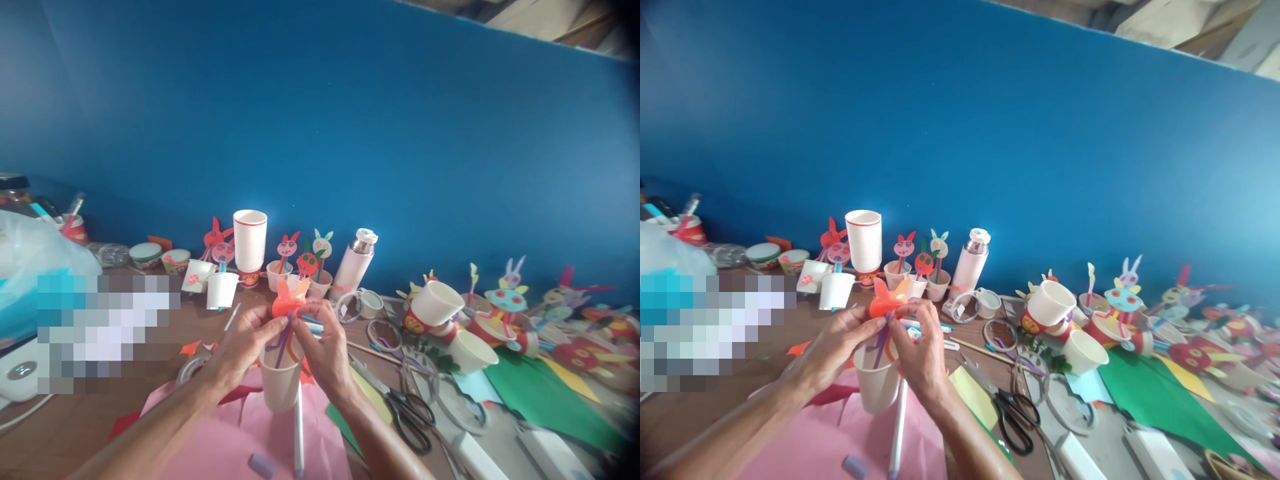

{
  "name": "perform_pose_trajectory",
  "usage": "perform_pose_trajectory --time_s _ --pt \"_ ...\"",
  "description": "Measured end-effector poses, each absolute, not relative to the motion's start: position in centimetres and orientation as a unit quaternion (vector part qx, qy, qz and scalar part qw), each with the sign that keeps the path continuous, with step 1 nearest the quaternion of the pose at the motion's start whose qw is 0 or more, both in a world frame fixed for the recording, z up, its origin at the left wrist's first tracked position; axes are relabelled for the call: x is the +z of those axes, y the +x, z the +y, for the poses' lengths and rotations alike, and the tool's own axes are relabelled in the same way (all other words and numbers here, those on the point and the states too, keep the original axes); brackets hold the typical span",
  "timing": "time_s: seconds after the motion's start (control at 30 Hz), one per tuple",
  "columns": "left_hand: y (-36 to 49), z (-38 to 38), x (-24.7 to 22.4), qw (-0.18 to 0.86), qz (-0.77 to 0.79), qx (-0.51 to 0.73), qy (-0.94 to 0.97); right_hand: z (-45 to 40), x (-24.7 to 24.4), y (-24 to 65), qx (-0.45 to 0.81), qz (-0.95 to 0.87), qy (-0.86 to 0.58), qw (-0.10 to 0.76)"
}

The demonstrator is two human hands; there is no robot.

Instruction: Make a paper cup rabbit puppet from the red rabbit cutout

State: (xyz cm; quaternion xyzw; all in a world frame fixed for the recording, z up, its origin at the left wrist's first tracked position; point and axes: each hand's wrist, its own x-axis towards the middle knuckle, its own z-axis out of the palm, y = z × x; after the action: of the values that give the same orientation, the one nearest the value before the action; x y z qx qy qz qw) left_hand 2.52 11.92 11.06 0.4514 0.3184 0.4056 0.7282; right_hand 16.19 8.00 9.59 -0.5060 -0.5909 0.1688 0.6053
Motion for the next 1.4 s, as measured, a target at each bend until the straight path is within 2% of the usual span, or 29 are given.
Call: perform_pose_trajectory --time_s 0.57,0.8,1.03,1.27,1.4 --pt "2.3 11.7 11.4 0.712 0.303 0.400 0.491 8.2 9.6 16.5 0.181 -0.598 -0.488 0.610" --pt "2.6 11.7 10.7 0.626 0.325 0.420 0.571 8.1 9.7 16.8 0.186 -0.594 -0.472 0.625" --pt "2.5 10.7 11.0 0.442 0.457 0.411 0.654 7.8 10.0 16.6 0.124 -0.606 -0.497 0.608" --pt "2.6 10.8 10.7 0.462 0.441 0.411 0.651 7.7 10.0 16.3 0.114 -0.607 -0.500 0.607" --pt "2.6 10.7 10.6 0.434 0.459 0.399 0.664 7.7 10.2 16.0 0.146 -0.593 -0.511 0.605"
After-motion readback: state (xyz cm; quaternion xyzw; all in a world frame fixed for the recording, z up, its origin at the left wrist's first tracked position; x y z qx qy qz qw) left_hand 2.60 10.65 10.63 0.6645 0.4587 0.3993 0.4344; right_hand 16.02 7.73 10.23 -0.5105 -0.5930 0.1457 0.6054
